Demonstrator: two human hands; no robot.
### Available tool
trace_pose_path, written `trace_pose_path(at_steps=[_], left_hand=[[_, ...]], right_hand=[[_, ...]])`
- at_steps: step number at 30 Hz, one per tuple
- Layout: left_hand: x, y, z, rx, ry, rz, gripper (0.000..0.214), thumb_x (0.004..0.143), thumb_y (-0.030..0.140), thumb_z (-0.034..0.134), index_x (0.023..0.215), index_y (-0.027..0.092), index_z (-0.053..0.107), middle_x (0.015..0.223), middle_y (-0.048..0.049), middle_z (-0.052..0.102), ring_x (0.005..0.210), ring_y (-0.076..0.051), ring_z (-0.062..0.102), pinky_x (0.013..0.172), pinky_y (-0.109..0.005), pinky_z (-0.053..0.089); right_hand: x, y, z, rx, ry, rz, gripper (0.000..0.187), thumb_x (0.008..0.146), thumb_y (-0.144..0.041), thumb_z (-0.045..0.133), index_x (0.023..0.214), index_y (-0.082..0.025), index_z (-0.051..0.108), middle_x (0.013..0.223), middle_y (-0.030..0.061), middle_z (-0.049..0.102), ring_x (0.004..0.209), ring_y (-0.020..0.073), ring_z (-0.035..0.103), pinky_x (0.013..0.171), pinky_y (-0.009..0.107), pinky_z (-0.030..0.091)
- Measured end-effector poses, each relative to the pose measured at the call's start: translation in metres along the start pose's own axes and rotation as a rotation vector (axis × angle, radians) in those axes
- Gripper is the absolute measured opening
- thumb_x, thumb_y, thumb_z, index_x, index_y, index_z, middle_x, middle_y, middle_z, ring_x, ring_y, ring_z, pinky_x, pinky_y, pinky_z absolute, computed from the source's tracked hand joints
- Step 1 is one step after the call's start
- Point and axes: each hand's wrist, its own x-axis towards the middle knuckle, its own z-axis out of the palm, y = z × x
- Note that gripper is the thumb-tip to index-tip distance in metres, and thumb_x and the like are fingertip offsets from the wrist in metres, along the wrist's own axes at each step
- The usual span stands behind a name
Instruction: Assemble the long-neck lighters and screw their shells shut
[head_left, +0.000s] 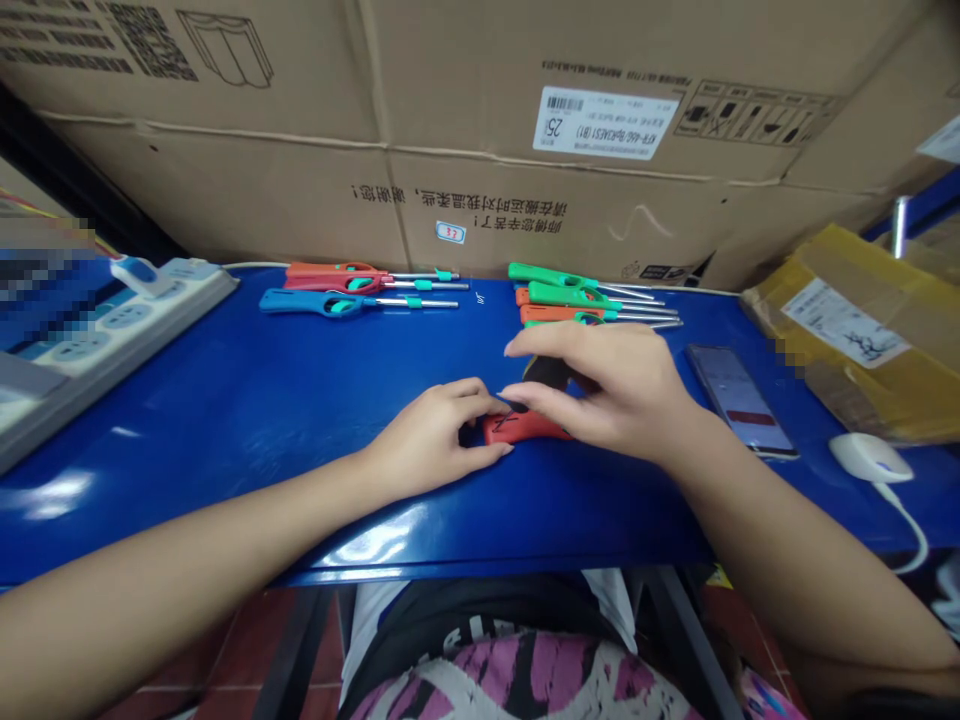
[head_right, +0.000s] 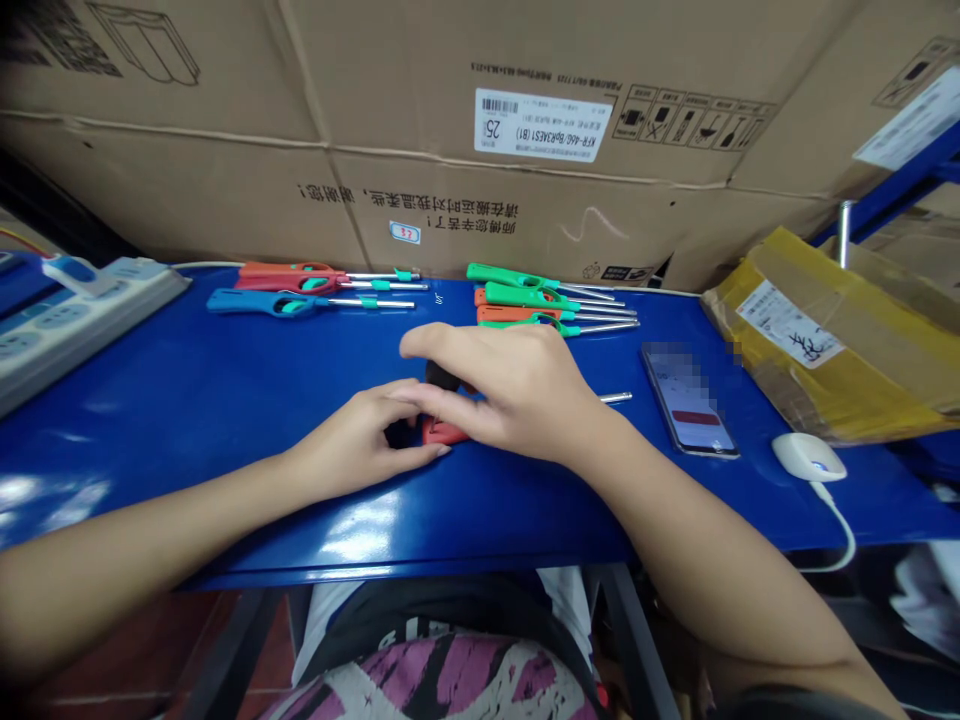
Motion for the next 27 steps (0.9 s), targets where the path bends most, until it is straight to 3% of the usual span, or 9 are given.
trace_pose_path(at_steps=[2, 6, 9, 13, 19, 23, 27], left_hand=[[0.000, 0.000, 0.000, 0.005, 0.000, -0.003, 0.027, 0.087, 0.030, 0.074, 0.111, 0.019, 0.071, 0.098, -0.0034, 0.066, 0.086, -0.018, 0.065, 0.074, -0.030, 0.050], [0.000, 0.002, -0.001, 0.013, 0.010, 0.002, 0.021, 0.086, 0.031, 0.074, 0.104, 0.018, 0.071, 0.095, -0.0031, 0.064, 0.083, -0.017, 0.063, 0.071, -0.029, 0.050], [0.000, 0.003, -0.002, 0.012, 0.016, -0.004, 0.020, 0.086, 0.029, 0.074, 0.102, 0.018, 0.071, 0.095, -0.0030, 0.064, 0.084, -0.018, 0.063, 0.071, -0.029, 0.050], [0.001, 0.003, -0.001, 0.027, 0.004, -0.013, 0.017, 0.086, 0.027, 0.072, 0.100, 0.018, 0.071, 0.091, -0.0022, 0.064, 0.081, -0.018, 0.063, 0.070, -0.029, 0.049], [0.000, 0.001, -0.001, 0.013, 0.012, -0.009, 0.020, 0.087, 0.032, 0.073, 0.102, 0.018, 0.071, 0.096, -0.0045, 0.065, 0.083, -0.018, 0.064, 0.072, -0.031, 0.052], [0.000, 0.000, 0.001, -0.007, 0.009, -0.021, 0.016, 0.087, 0.028, 0.071, 0.098, 0.018, 0.071, 0.097, -0.0052, 0.067, 0.085, -0.019, 0.065, 0.075, -0.032, 0.054], [0.001, 0.000, 0.002, -0.073, 0.004, -0.045, 0.013, 0.086, 0.025, 0.070, 0.097, 0.018, 0.069, 0.100, -0.0045, 0.068, 0.090, -0.020, 0.067, 0.077, -0.032, 0.055]], right_hand=[[0.000, 0.001, -0.001, 0.033, -0.040, 0.014, 0.030, 0.098, -0.039, 0.060, 0.121, -0.020, 0.065, 0.100, 0.0036, 0.077, 0.090, 0.0175, 0.073, 0.075, 0.025, 0.054], [0.002, -0.002, -0.005, 0.267, -0.174, 0.002, 0.041, 0.103, -0.022, 0.041, 0.143, -0.019, 0.050, 0.133, 0.0078, 0.068, 0.115, 0.0167, 0.067, 0.095, 0.029, 0.053], [0.001, -0.005, -0.003, 0.217, -0.122, -0.018, 0.038, 0.100, -0.021, 0.050, 0.138, -0.022, 0.056, 0.126, 0.0046, 0.072, 0.110, 0.0159, 0.069, 0.093, 0.026, 0.054], [0.000, -0.008, 0.002, 0.029, 0.017, 0.004, 0.027, 0.095, -0.037, 0.065, 0.118, -0.021, 0.068, 0.103, 0.0034, 0.078, 0.091, 0.0172, 0.074, 0.078, 0.024, 0.055], [0.003, -0.012, -0.005, 0.248, -0.176, 0.040, 0.050, 0.101, -0.019, 0.042, 0.151, -0.021, 0.041, 0.137, 0.0065, 0.065, 0.120, 0.0177, 0.064, 0.098, 0.031, 0.053], [0.004, -0.017, -0.005, 0.229, -0.172, 0.036, 0.043, 0.097, -0.018, 0.053, 0.139, -0.021, 0.054, 0.125, 0.0037, 0.072, 0.105, 0.0156, 0.070, 0.084, 0.025, 0.054], [0.004, -0.022, -0.002, 0.141, -0.131, 0.042, 0.034, 0.099, -0.031, 0.059, 0.132, -0.024, 0.060, 0.119, 0.0028, 0.075, 0.090, 0.0138, 0.071, 0.070, 0.022, 0.052]])
